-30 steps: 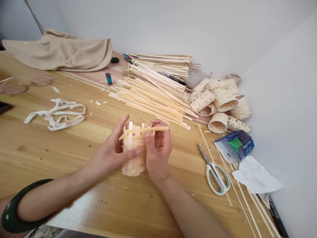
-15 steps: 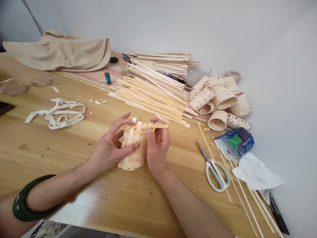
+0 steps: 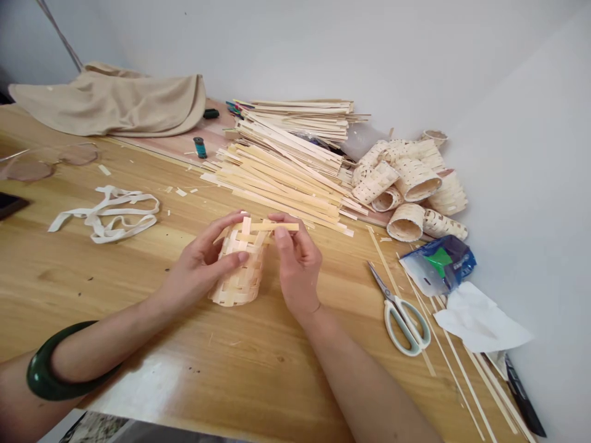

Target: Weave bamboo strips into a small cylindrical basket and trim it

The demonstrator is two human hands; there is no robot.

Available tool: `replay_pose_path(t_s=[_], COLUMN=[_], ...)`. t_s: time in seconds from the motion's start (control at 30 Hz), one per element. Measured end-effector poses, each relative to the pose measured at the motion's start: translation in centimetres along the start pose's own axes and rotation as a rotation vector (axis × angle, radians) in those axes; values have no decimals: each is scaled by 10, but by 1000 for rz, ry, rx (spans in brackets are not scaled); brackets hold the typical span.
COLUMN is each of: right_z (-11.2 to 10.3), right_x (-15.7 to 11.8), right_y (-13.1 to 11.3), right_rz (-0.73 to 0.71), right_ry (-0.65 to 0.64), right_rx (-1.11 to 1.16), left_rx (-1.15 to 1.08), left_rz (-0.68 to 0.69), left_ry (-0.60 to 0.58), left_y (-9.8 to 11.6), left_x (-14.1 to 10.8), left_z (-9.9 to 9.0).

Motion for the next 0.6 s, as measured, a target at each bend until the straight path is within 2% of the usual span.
replay_pose_path(t_s=[0.1, 0.2, 0.33, 0.43, 0.53, 0.6], right_z=[-3, -6, 1, 2, -1, -1], right_x=[1, 3, 6, 8, 9, 9], right_y=[-4, 1, 12, 13, 11, 15], right_rz=[-1, 72, 202, 176, 115, 129], right_ry=[48, 108, 19, -28, -30, -28], right_rx=[0, 74, 189, 197, 162, 156], left_rx=[-96, -216, -331, -364, -405, -426], left_rz=[-59, -159, -284, -281, -264, -284], left_ry=[10, 10, 72, 102, 62, 39], left_y=[-3, -7, -12, -9, -6, -8], left_x=[-1, -3, -6, -5, -2, -1], left_z=[2, 5, 2, -1, 0, 2])
Point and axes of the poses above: each hand's wrist, its own x-axis towards the middle knuckle, its own z-axis out of the palm, y = z × x, the point moved 8 cm from there along x, towards the middle knuckle, and after that the axes turned 4 degrees about -y, right-handed, at the moved point
